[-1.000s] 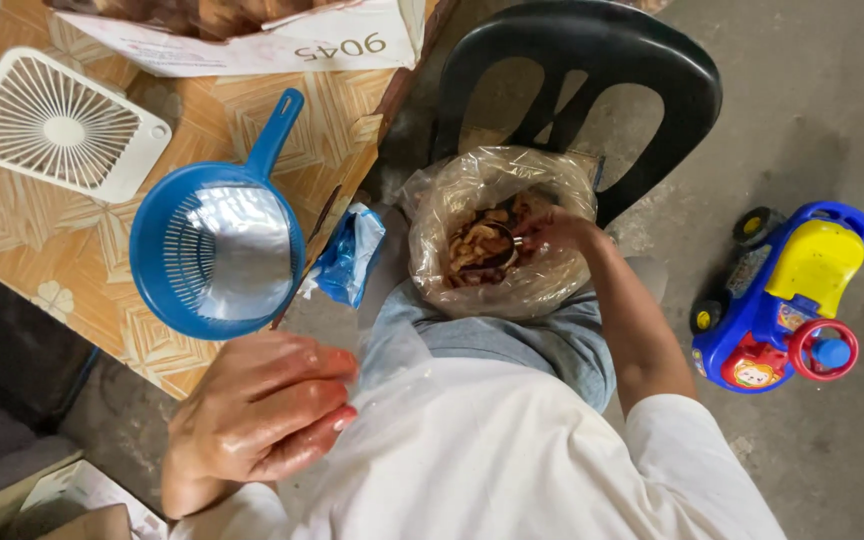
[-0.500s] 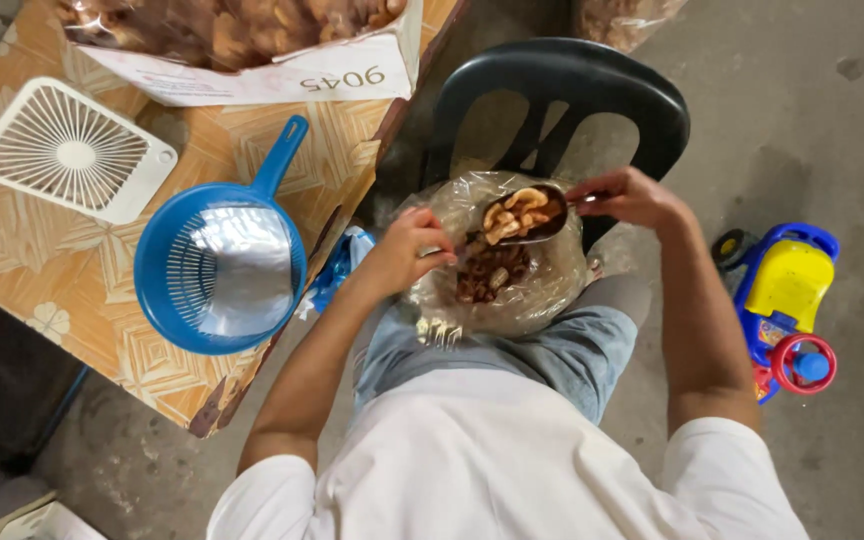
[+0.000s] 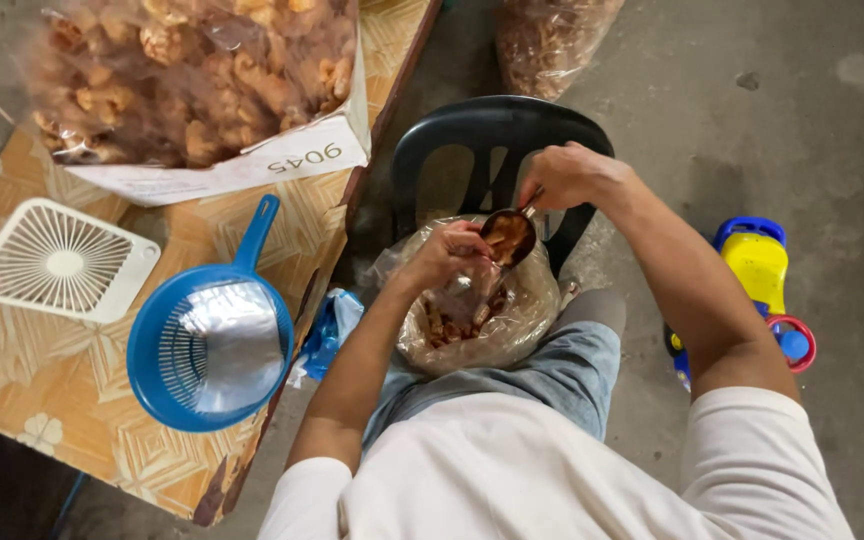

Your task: Scoop fried snacks from a large bag into smaller plastic bags for individual packaging.

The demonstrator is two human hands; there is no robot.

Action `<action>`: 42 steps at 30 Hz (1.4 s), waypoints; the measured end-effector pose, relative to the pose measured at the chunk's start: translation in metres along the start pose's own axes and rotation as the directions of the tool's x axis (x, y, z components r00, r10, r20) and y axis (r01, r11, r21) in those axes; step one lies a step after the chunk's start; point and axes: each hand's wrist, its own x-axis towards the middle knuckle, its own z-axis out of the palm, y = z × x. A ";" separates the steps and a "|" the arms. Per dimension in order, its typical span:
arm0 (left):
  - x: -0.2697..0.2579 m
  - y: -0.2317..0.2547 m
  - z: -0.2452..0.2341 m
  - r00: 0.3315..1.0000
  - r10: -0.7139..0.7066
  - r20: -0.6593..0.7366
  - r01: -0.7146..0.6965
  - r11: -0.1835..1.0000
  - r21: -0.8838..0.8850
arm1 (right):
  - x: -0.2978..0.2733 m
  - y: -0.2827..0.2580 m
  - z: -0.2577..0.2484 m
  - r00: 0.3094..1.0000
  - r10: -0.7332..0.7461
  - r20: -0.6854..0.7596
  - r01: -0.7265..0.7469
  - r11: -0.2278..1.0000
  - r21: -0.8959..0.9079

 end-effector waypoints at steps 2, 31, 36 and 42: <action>-0.001 0.002 0.004 0.997 0.077 -0.029 -0.075 0.994 0.085 | 0.003 -0.012 0.001 0.997 0.000 -0.072 -0.017 0.971 -0.237; -0.086 -0.066 0.053 0.944 -0.259 0.206 0.061 0.747 0.662 | -0.027 0.018 0.166 0.977 0.179 -0.111 -0.105 0.871 0.480; -0.044 0.212 -0.076 0.877 -0.479 -0.031 0.477 0.877 -0.045 | -0.062 0.044 0.202 0.899 0.401 -0.173 -0.240 0.784 0.573; -0.042 0.284 -0.232 0.834 0.303 -0.460 0.484 -0.003 0.875 | -0.064 0.065 0.242 0.842 0.510 -0.176 -0.216 0.619 0.755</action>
